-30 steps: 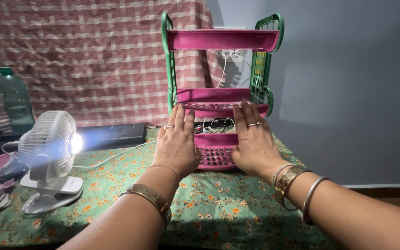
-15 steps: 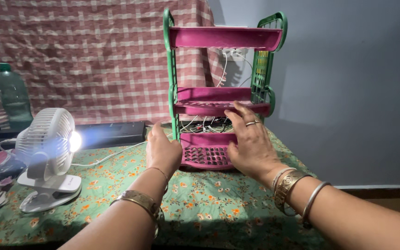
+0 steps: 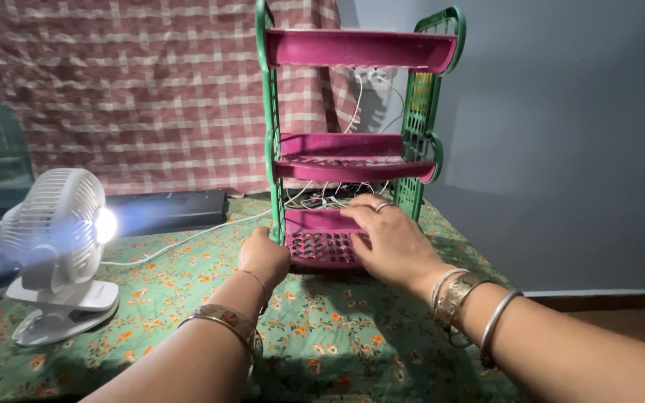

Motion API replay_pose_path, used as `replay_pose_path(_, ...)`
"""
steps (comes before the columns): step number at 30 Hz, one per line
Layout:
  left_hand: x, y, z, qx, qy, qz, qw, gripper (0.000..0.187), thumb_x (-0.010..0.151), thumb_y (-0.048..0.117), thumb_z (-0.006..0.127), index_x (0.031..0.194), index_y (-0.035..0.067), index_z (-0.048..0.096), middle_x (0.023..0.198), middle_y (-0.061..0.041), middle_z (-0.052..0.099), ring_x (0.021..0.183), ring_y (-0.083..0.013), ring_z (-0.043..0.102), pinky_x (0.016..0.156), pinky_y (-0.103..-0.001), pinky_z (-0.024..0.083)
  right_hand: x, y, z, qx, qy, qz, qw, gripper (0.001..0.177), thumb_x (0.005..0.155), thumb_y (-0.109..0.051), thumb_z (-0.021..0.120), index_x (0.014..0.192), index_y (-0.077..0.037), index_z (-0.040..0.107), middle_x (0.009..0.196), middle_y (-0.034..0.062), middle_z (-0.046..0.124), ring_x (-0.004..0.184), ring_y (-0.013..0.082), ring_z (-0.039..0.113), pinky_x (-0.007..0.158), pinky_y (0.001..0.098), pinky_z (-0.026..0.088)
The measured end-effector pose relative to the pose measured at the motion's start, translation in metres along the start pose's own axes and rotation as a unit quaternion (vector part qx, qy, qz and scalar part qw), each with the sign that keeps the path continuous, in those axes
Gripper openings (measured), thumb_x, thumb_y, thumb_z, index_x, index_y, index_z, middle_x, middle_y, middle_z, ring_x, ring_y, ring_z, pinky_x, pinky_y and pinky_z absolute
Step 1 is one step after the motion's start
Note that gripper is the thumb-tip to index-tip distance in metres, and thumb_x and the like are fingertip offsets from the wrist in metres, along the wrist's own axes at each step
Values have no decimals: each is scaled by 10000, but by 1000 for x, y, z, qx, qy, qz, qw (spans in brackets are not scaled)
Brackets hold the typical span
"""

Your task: The person assembles a small plastic storage rack by connecting pink trays with green side panels. They repeatedly attach and detach components, aligning slots and snapping pieces together on a table.

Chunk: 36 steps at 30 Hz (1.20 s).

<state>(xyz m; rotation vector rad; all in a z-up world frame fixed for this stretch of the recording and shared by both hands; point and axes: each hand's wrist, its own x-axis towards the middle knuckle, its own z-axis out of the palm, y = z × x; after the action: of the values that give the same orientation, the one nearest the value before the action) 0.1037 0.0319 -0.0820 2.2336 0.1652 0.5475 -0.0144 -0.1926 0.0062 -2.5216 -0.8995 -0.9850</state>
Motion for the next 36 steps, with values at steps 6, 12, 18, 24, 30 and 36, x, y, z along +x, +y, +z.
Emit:
replay_pose_path(6,-12,-17,13,-44,-34,-40,998,426,854,158,646,1274,130,708,1139,-225,739,1116,-383,694,987,-437,536,-4,15,37,47,-104,-19,993,321,888,-187,659,1171,-39,687,1274,164,663,1142,352,643,1002,427,489)
replay_pose_path(12,-31,-30,15,-14,37,69,997,374,927,233,630,1263,67,621,1080,-260,707,1045,-461,651,919,-525,508,0,18,87,93,-130,12,987,344,880,-192,660,1184,-33,660,1241,165,671,1152,366,636,991,436,493)
replay_pose_path(18,-46,-27,11,-46,55,80,994,318,981,277,574,1193,39,583,1029,-291,701,1006,-486,650,881,-556,503,7,-1,115,65,-82,29,994,370,845,-168,671,1191,-39,639,1194,166,674,1071,379,651,907,461,510)
replay_pose_path(24,-52,-15,-1,-42,27,46,998,318,981,290,557,1201,61,543,1016,-275,704,996,-483,649,847,-556,508,8,-13,131,-34,-17,64,997,148,907,-228,721,973,-110,660,1023,130,690,898,378,673,765,490,531)
replay_pose_path(30,-63,0,-10,-56,32,27,998,273,1004,265,518,1209,86,537,991,-278,706,980,-494,652,822,-579,502,7,-2,139,-66,11,13,998,228,663,-22,666,875,-90,619,923,113,677,893,359,665,758,487,521)
replay_pose_path(36,-69,9,-17,-62,7,-16,998,239,1014,271,499,1185,104,517,982,-278,704,979,-506,641,813,-602,484,6,-3,143,-92,23,15,995,186,695,-29,642,870,-86,618,945,100,686,914,349,659,784,480,517)
